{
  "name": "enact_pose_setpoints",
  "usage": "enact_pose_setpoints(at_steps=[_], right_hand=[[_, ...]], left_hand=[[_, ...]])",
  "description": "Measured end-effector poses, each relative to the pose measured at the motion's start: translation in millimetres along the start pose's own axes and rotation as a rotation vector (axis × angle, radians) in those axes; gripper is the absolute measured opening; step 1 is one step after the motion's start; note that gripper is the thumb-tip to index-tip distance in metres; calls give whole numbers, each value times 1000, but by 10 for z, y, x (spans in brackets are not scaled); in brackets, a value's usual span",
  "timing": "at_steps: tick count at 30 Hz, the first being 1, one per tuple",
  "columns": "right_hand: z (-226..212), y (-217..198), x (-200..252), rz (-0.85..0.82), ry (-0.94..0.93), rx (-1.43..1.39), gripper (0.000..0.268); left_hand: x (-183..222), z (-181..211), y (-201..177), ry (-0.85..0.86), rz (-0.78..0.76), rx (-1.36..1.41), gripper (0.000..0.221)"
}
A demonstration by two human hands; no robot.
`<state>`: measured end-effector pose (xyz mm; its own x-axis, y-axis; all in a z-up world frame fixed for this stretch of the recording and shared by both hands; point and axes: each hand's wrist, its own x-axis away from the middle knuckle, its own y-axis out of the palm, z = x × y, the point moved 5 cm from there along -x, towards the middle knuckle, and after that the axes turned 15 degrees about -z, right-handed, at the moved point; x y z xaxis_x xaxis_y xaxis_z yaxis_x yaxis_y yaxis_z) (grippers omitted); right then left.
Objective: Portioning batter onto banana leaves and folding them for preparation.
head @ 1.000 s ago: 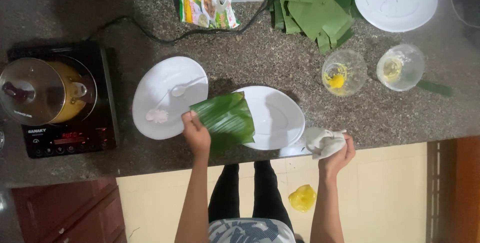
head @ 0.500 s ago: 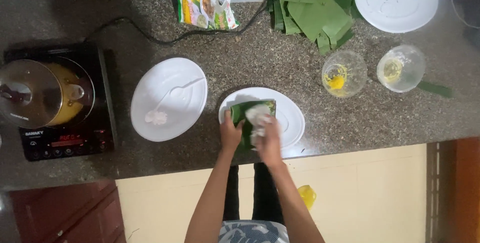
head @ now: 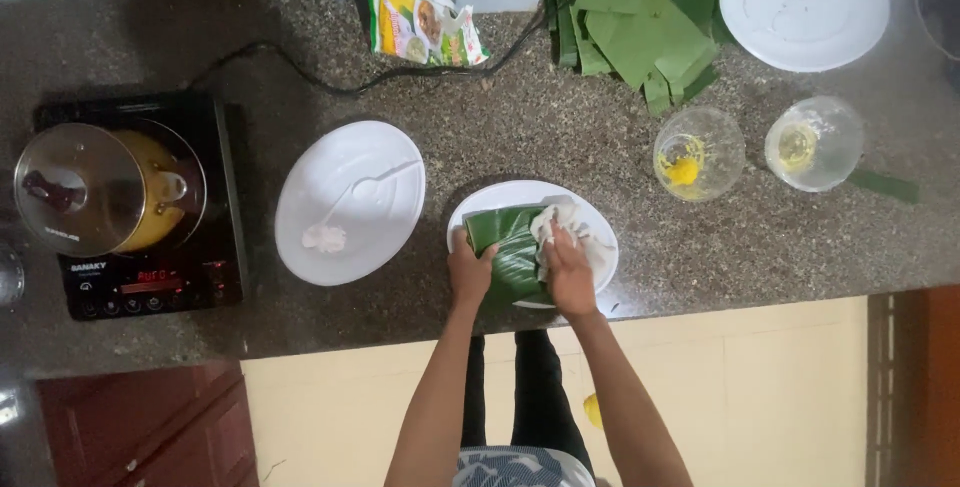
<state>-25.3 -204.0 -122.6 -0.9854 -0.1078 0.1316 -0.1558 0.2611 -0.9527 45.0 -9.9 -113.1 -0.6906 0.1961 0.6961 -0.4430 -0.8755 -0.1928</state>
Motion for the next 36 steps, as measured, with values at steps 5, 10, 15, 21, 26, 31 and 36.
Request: enact_pose_setpoints(at_steps=[5, 10, 15, 21, 26, 31, 36], right_hand=[[228, -309, 81, 1, 97, 25, 37], [391, -322, 424, 251, 331, -127, 24], [-923, -136, 78, -75, -70, -113, 32], [-108, 720, 360, -113, -25, -44, 42], [129, 84, 358, -94, 154, 75, 47], [111, -144, 396, 97, 239, -32, 31], [-688, 242, 165, -341, -33, -79, 45]], left_hand=[[-102, -96, 37, 34, 32, -23, 70], [-59, -38, 46, 73, 62, -38, 72], [-367, -451, 172, 57, 127, -75, 59], [-141, -125, 94, 139, 102, -4, 62], [-81, -135, 82, 135, 87, -12, 64], [-168, -204, 109, 114, 92, -37, 66], [-135, -125, 138, 69, 92, -116, 64]])
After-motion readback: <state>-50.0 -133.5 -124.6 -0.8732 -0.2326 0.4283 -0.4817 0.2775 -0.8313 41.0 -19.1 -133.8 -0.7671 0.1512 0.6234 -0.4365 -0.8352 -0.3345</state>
